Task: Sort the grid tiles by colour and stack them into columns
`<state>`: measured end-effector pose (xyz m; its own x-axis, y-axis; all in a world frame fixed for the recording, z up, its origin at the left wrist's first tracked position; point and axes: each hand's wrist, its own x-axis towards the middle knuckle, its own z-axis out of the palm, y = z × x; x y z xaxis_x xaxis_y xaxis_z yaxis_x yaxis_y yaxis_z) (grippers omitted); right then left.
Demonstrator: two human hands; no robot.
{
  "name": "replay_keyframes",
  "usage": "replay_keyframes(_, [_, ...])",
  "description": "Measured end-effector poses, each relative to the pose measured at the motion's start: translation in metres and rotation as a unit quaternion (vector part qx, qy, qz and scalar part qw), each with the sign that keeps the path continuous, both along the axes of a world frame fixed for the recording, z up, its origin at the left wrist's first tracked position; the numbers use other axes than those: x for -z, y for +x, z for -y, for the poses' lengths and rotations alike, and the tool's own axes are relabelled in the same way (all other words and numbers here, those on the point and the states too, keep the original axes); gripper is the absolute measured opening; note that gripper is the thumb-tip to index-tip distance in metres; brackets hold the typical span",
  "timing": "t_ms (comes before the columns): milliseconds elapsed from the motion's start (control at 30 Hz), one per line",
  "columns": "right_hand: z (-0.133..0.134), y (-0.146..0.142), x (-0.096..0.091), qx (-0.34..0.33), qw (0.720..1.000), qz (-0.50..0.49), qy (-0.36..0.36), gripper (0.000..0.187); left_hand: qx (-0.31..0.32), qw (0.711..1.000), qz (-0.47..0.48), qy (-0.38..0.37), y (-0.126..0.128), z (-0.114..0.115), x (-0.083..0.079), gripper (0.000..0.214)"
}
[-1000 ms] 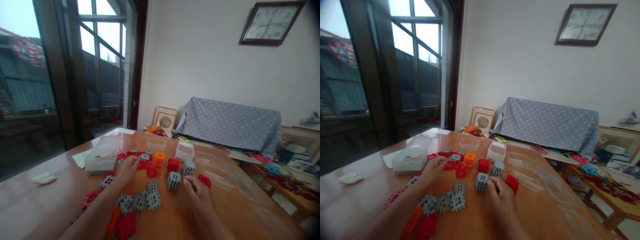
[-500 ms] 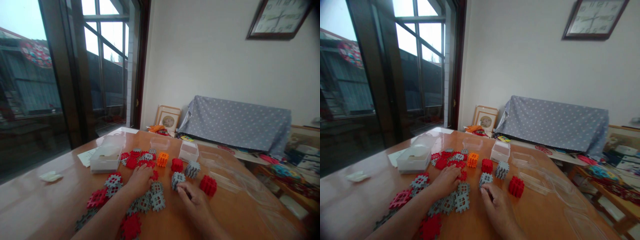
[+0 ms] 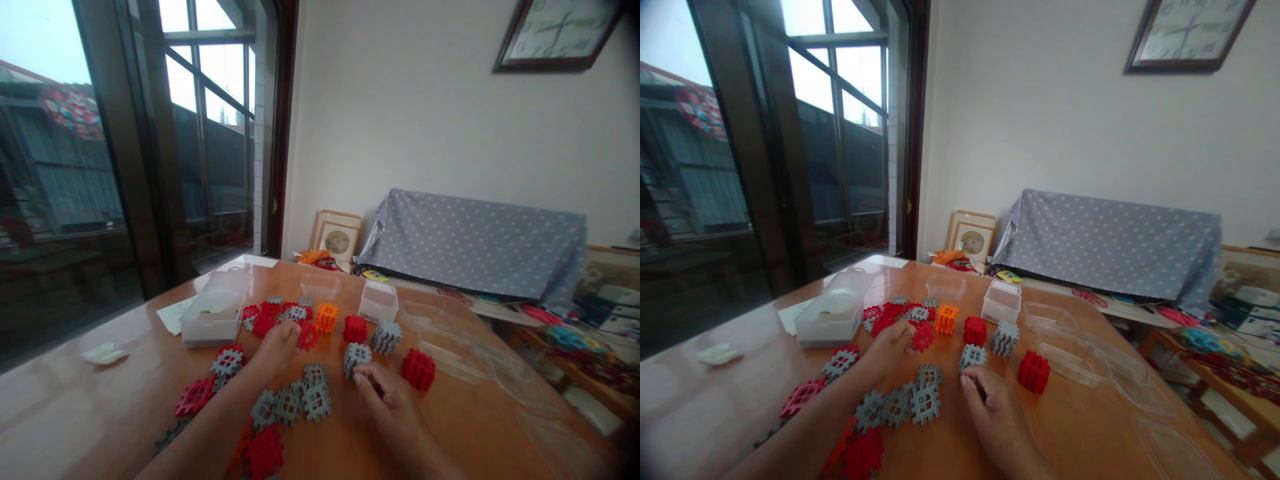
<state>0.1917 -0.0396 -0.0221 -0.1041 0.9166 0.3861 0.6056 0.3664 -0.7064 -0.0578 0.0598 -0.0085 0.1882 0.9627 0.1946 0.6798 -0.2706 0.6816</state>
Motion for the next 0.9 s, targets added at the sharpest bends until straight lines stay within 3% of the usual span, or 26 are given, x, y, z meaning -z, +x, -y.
replay_keyframes(100, [0.001, -0.001, -0.001, -0.005, 1.000, -0.012, 0.005, 0.027, 0.041, 0.989, 0.127, -0.057, 0.004, 0.007, -0.008, 0.038])
replay_keyframes(200, [0.003, -0.005, -0.003, 0.004, 0.999, -0.034, 0.006, 0.026, 0.080, 0.944, 0.288, -0.141, 0.008, 0.018, -0.015, 0.038])
replay_keyframes(300, [0.006, -0.012, -0.005, 0.005, 0.997, -0.070, -0.017, 0.030, 0.110, 0.911, 0.351, -0.190, 0.016, 0.031, -0.019, 0.037])
replay_keyframes(467, [0.006, -0.021, -0.004, -0.041, 0.981, -0.173, -0.079, 0.031, 0.147, 0.871, 0.395, -0.252, 0.034, 0.050, -0.026, 0.037])
replay_keyframes(600, [0.003, -0.018, -0.006, -0.014, 0.955, -0.271, -0.122, 0.035, 0.165, 0.851, 0.405, -0.291, 0.041, 0.059, -0.027, 0.034])
replay_keyframes(767, [0.007, -0.013, -0.019, -0.007, 0.919, -0.362, -0.157, 0.029, 0.242, 0.860, 0.335, -0.300, 0.039, 0.064, -0.031, 0.022])
replay_keyframes(900, [0.006, -0.011, -0.019, -0.021, 0.927, -0.342, -0.156, 0.029, 0.233, 0.878, 0.318, -0.270, 0.038, 0.064, -0.031, 0.024])
